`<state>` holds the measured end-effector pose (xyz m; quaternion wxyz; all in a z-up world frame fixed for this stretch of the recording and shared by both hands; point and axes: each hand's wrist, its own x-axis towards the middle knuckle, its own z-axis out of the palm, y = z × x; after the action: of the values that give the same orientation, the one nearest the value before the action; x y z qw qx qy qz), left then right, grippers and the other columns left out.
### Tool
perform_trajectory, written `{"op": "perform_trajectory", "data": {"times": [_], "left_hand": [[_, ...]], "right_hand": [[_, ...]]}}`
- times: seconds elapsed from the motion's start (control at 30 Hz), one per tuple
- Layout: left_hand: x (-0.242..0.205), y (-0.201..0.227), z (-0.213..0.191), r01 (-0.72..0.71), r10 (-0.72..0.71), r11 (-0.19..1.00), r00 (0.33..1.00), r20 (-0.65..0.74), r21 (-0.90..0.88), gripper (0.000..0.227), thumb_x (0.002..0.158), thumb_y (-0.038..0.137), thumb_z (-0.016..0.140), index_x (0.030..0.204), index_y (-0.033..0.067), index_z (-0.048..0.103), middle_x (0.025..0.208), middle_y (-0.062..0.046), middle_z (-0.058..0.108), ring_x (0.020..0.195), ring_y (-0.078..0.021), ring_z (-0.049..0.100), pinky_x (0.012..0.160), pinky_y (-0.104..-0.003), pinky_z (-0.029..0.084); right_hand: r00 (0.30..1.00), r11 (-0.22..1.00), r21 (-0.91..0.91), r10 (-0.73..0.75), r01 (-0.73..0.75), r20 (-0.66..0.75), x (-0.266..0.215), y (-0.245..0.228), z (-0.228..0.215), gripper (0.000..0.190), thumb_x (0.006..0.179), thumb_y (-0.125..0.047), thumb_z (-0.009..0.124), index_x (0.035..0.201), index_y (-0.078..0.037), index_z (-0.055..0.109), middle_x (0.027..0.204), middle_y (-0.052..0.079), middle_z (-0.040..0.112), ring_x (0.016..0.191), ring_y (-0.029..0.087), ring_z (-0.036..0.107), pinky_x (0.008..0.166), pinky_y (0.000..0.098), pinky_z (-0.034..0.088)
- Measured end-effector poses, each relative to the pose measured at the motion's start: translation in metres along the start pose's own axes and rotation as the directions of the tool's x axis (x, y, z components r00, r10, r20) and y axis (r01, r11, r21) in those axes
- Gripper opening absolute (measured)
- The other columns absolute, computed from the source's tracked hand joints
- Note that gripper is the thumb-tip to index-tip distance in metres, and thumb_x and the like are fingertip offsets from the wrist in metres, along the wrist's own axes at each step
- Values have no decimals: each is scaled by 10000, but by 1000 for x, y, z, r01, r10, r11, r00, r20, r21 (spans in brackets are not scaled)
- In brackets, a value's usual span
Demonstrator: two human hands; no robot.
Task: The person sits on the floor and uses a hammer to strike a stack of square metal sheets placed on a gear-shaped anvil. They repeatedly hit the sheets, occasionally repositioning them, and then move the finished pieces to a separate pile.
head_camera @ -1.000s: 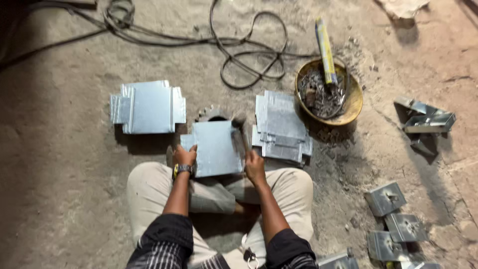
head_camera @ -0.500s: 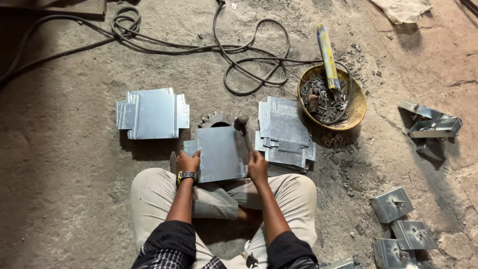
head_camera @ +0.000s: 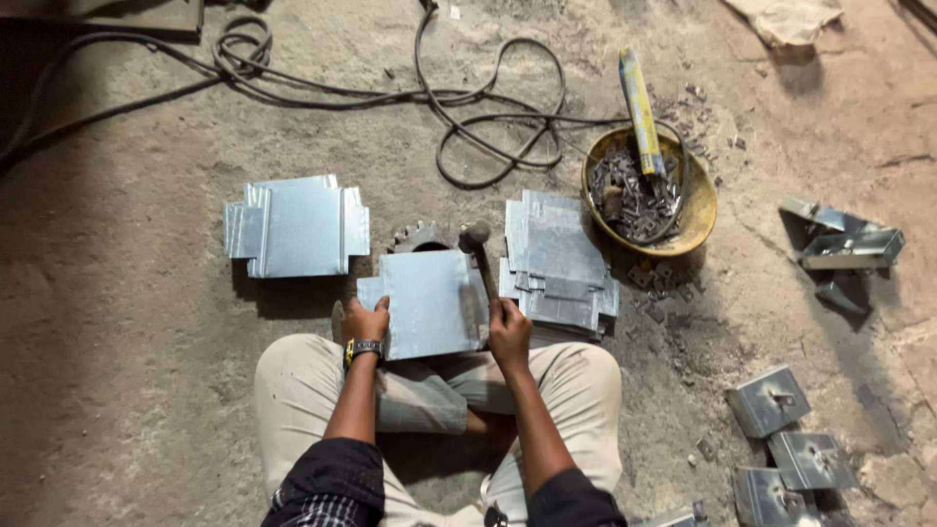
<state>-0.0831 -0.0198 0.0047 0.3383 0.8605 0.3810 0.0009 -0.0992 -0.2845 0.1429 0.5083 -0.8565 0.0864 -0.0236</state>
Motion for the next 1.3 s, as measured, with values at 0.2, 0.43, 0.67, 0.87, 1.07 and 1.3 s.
{"op": "perform_trajectory", "data": {"times": [0.2,0.43,0.67,0.87,1.07,1.3], "left_hand": [[22,21,-6,-34,34,999,999,-25,13,646,788,522,788,1143,-5,672,1143,-280,707,1085,-463,660,951,-511,519],[20,18,-3,-69,68,997,997,-31,-41,618,775,505,798,1084,-19,690,1116,-275,710,1052,-470,665,931,-523,519],[40,30,5,6,-11,994,999,-36,-110,628,821,541,778,1094,-16,683,1087,-288,719,1025,-474,686,902,-533,545],[52,41,2,30,-31,998,999,-10,-64,622,826,546,762,1094,-9,681,1100,-277,715,1040,-462,684,885,-535,549],[61,42,11,20,-25,997,998,-66,-76,626,811,535,791,1072,-25,689,1112,-280,717,1050,-456,686,918,-517,548],[77,39,25,22,-27,995,998,-51,-99,656,815,523,796,1121,-44,674,1135,-296,700,1078,-473,664,935,-521,532]], "right_hand": [[986,984,107,-129,141,-108,-12,-17,-10,210,1025,-136,504,941,-22,658,564,87,565,462,173,569,453,381,468],[997,999,15,29,-28,-66,-20,3,-5,300,1023,-252,575,857,-26,682,607,47,618,520,132,606,496,345,486],[962,971,103,-195,217,-191,-31,-49,-54,318,1019,-295,595,943,-2,691,597,22,558,519,99,481,486,302,343],[973,917,327,-203,229,-112,-22,-26,-22,310,996,-319,588,964,-17,650,623,-8,521,496,63,510,433,278,433],[1000,998,-60,17,-17,-7,-12,-7,-6,269,1023,-220,596,896,-16,718,589,54,644,483,99,580,451,278,404],[986,947,274,-149,166,-80,-32,-16,-28,176,968,-90,508,934,-3,656,646,37,645,538,121,619,481,279,492]]}}
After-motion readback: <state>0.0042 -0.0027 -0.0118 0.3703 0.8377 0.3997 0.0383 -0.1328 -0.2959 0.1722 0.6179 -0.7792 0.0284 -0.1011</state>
